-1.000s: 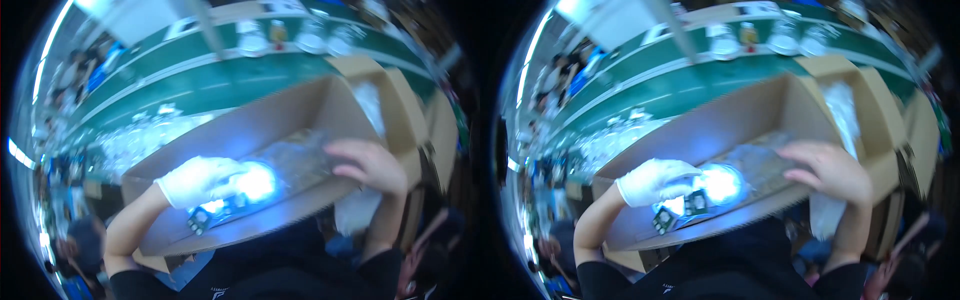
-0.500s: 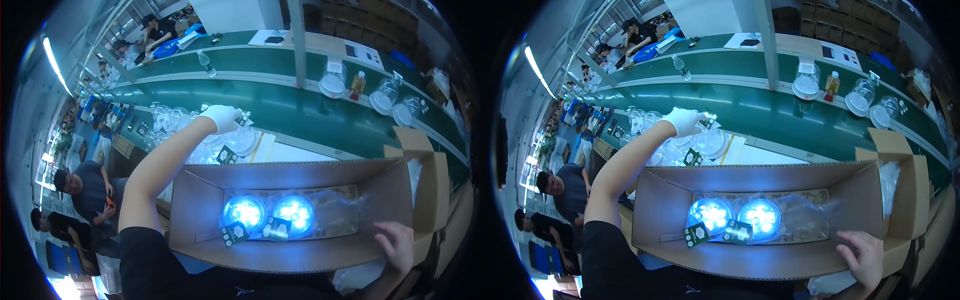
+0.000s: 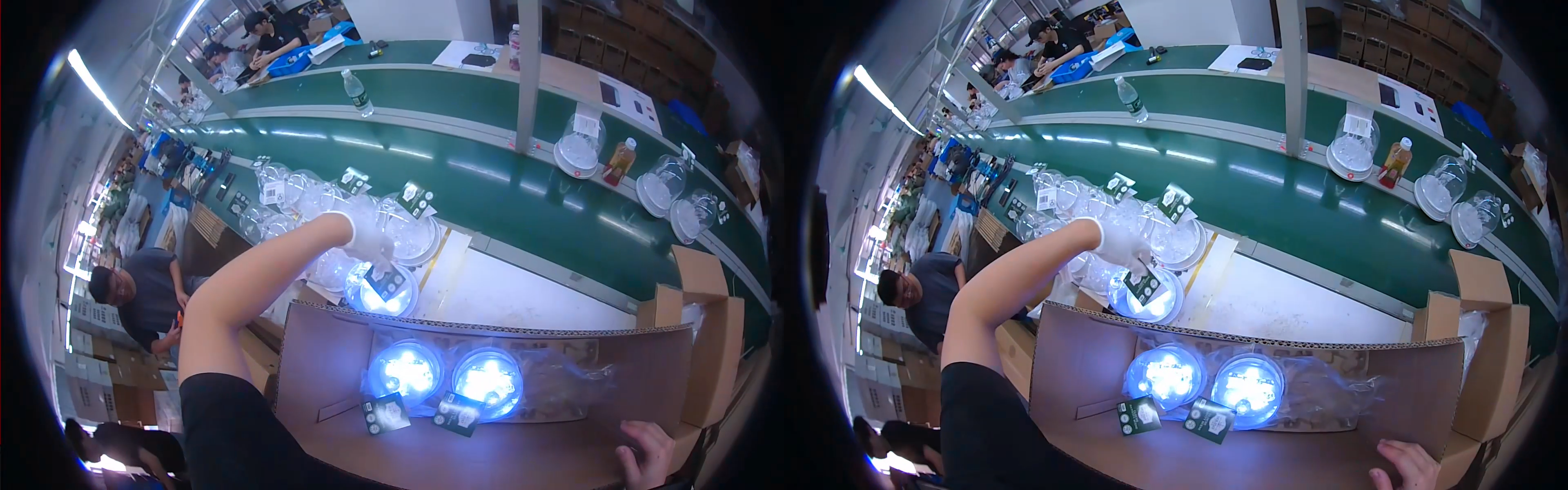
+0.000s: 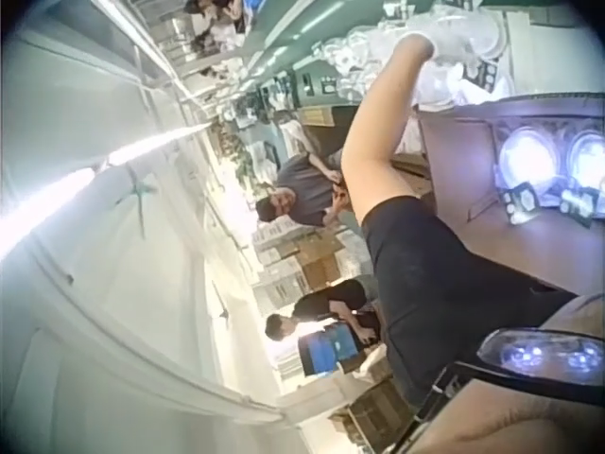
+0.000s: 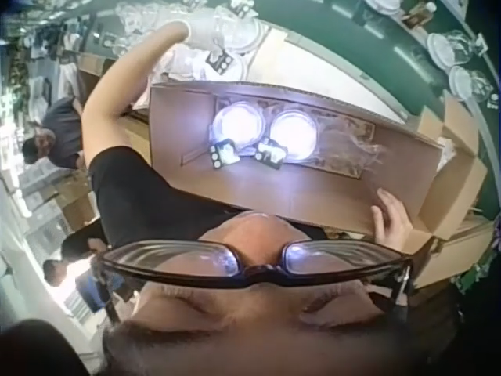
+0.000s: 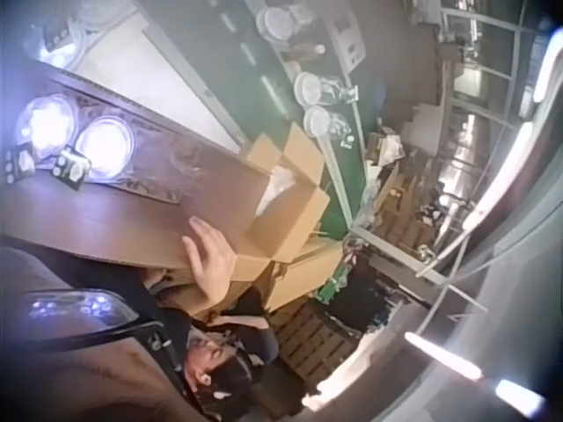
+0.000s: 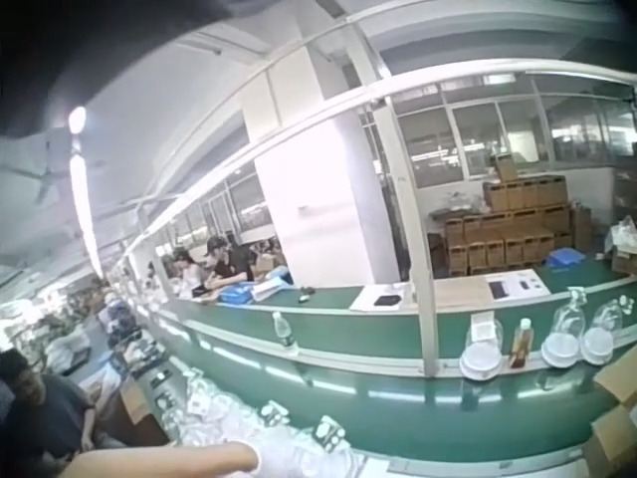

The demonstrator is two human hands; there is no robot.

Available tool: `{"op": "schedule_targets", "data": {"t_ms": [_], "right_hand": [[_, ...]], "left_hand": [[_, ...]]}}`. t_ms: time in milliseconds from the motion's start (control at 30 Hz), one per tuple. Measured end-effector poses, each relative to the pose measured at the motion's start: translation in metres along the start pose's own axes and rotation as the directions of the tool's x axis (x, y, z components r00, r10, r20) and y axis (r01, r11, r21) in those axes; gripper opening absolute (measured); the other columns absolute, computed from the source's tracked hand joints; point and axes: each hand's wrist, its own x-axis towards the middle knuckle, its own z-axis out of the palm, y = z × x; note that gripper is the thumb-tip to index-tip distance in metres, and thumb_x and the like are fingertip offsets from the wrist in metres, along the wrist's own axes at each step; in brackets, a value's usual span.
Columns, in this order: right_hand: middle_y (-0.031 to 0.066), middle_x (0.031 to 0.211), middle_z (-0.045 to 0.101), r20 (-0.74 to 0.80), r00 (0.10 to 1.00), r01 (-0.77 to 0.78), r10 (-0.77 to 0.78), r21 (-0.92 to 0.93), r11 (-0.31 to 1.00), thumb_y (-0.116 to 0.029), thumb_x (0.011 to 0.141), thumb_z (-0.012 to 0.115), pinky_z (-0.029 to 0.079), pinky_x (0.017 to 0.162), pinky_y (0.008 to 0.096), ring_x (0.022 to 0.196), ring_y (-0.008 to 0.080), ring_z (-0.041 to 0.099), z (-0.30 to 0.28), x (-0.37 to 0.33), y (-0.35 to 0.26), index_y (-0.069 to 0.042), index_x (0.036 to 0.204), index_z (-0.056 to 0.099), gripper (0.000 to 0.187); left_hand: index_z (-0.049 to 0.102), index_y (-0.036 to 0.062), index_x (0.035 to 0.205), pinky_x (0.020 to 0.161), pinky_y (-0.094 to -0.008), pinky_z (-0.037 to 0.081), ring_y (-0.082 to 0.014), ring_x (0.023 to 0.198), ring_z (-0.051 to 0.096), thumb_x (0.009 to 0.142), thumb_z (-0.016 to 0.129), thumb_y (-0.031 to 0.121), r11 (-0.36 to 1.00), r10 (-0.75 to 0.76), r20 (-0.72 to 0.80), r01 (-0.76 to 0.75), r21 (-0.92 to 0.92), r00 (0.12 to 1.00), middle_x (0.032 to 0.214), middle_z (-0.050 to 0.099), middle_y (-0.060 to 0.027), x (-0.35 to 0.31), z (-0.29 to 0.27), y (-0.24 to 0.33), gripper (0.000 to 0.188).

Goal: Packing assembled decorative LED light fixtures into boxes at an assembly line.

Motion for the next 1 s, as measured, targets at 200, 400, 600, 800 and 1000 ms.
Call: {"op": "schedule_targets", "data": {"t_ms": [200,400,600,800,1000], "right_hand": [[0.0192,0.119,0.069,0.016,1.0,0.01,-0.01,-0.001,1.0,-0.004,0.091,0.07,0.052,0.095,0.0384,0.11,0.0348,0.067,-0.002,0.008,0.0,0.001,0.118,0.069,0.027],[0.0192,0.119,0.069,0.002,1.0,0.012,-0.012,0.0,1.0,-0.004,0.091,0.069,0.053,0.094,0.0374,0.109,0.0345,0.067,-0.001,0.007,-0.002,0.001,0.119,0.068,0.028],[0.02,0.116,0.069,-0.01,1.0,0.03,-0.03,0.021,0.999,-0.002,0.091,0.068,0.053,0.091,0.0368,0.107,0.0346,0.068,0.001,0.003,-0.005,0.003,0.114,0.068,0.023],[0.0207,0.112,0.07,0.022,0.99,0.14,-0.143,0.104,0.985,0.0,0.09,0.069,0.053,0.092,0.0362,0.107,0.0325,0.069,0.0,-0.016,0.021,0.004,0.106,0.069,0.017],[0.0134,0.088,0.074,-0.256,0.952,0.19,-0.168,0.061,0.98,-0.017,0.07,0.083,0.052,0.069,0.0356,0.08,0.0287,0.069,0.025,-0.011,0.026,-0.002,0.077,0.07,0.021]], "left_hand": [[0.059,0.0038,0.128,0.088,-0.0457,0.054,-0.039,0.098,0.07,0.089,0.07,0.053,0.99,-0.113,-0.276,0.133,0.054,0.954,0.103,0.073,-0.0197,-0.055,0.027,0.014,0.064],[0.054,0.0055,0.124,0.08,-0.0495,0.055,-0.0414,0.087,0.07,0.089,0.073,0.038,0.998,-0.068,-0.392,0.056,-0.042,0.917,0.099,0.071,-0.0226,-0.061,0.089,-0.004,0.052],[0.061,0.0071,0.116,0.08,-0.0524,0.053,-0.042,0.089,0.068,0.092,0.064,0.028,0.997,0.06,-0.536,-0.029,0.066,0.842,0.093,0.069,-0.0228,-0.049,0.111,0.0,0.032],[0.064,0.0081,0.109,0.078,-0.0506,0.055,-0.0427,0.087,0.068,0.086,0.07,0.019,0.982,0.012,-0.766,-0.153,-0.113,0.642,0.091,0.069,-0.0219,-0.072,0.118,0.002,0.026],[0.064,0.0023,0.107,0.064,-0.0305,0.054,-0.0195,0.07,0.069,0.087,0.064,0.004,0.981,-0.047,-0.931,-0.16,-0.112,0.362,0.083,0.068,-0.0155,-0.148,0.068,0.02,0.02]]}}
